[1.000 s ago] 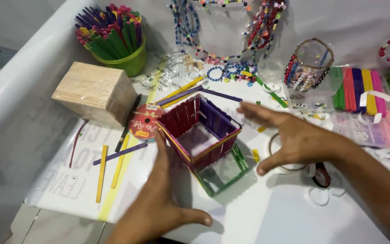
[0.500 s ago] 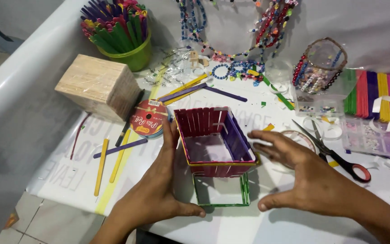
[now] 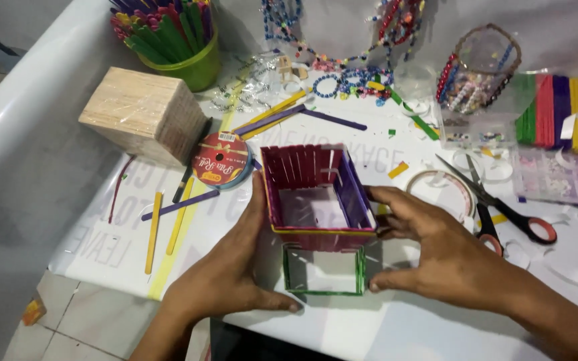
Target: Assembling a multi-colored container using popsicle sticks and double-sided tape.
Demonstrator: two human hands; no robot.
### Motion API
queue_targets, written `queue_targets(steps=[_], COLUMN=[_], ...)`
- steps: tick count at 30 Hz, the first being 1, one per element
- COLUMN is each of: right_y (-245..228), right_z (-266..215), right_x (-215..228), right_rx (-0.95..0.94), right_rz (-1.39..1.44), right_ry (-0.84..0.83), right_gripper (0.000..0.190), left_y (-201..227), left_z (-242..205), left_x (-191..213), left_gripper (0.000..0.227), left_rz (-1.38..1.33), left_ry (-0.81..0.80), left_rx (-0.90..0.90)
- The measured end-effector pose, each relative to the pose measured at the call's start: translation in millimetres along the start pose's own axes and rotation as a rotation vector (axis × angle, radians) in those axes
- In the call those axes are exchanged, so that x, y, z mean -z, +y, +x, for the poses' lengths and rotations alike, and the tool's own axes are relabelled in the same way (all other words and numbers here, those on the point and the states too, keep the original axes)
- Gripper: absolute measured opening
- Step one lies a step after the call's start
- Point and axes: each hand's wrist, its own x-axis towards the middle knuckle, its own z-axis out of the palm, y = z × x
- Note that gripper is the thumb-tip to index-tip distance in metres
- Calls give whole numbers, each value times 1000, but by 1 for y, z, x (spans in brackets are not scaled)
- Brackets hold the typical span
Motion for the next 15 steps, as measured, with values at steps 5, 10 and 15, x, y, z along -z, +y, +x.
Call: queue_targets(steps=[5,10,15], right_y=[22,26,29], right_z=[4,2,6], right_x=[-18,-25,-22], right_rx=[252,249,366], right_rz=[104,187,112], right_ry=[98,91,160], right_gripper=[92,73,52], left_y=[7,2,3], left_z=[-1,-8,-19], left_x=[-8,-3,-6], left_gripper=[136,115,113], left_rz=[29,84,78], left_ry=[27,-19,36], left_rx=[-24,11,-4])
